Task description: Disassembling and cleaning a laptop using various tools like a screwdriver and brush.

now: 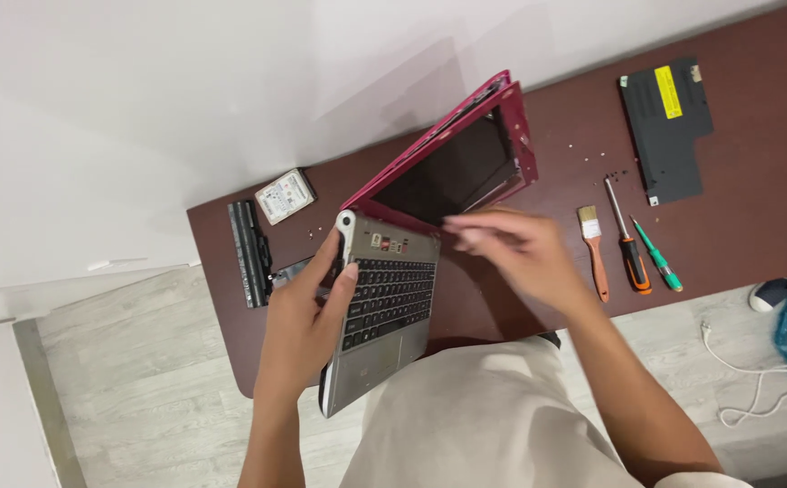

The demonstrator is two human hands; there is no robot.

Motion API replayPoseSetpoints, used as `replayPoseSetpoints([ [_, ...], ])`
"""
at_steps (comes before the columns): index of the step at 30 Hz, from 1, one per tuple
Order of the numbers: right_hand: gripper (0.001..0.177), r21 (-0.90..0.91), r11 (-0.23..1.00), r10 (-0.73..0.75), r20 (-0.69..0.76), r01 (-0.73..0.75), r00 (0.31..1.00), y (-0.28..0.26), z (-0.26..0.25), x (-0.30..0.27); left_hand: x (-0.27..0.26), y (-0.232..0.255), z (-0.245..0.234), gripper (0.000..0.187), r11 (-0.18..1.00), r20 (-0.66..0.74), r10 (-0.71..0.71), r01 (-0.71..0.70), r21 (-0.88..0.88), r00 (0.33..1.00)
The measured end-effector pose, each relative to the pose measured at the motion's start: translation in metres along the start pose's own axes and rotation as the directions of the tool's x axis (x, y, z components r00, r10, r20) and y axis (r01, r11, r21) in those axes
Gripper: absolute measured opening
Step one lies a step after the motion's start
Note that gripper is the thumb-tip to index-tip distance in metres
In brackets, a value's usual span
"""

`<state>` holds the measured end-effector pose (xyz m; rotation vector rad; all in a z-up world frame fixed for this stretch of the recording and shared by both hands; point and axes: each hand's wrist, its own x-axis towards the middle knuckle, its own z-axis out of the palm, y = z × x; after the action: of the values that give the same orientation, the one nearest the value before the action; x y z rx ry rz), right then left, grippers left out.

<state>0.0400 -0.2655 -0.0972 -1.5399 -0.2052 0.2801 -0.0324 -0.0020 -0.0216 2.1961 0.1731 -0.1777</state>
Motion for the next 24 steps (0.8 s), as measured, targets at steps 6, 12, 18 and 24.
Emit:
replayPoseSetpoints([
  [6, 0.017, -0.088, 0.955, 0.163, -0.645, -0.284, 0.746, 0.068, -0.133, -0.055, -0.005, 0.017, 0.011, 0.053, 0.988, -0.019, -0.154, 0.154, -0.03, 0.988],
  [12, 0.024, -0.308, 0.746, 0.206, -0.736, -0.59, 0.645, 0.135, -0.208, -0.114, -0.009, 0.042, 0.023, 0.061, 0.956, 0.004, -0.295, 0.295, 0.003, 0.955],
  [18, 0.036, -0.483, 0.562, 0.213, -0.7, -0.672, 0.682, 0.166, -0.211, -0.125, -0.021, 0.036, 0.041, 0.065, 0.941, -0.013, -0.339, 0.339, 0.023, 0.941],
  [24, 0.019, -0.435, 0.739, 0.059, -0.718, -0.514, 0.693, 0.215, -0.238, -0.149, -0.021, 0.052, 0.035, 0.064, 0.963, 0.1, -0.266, 0.269, -0.018, 0.959],
])
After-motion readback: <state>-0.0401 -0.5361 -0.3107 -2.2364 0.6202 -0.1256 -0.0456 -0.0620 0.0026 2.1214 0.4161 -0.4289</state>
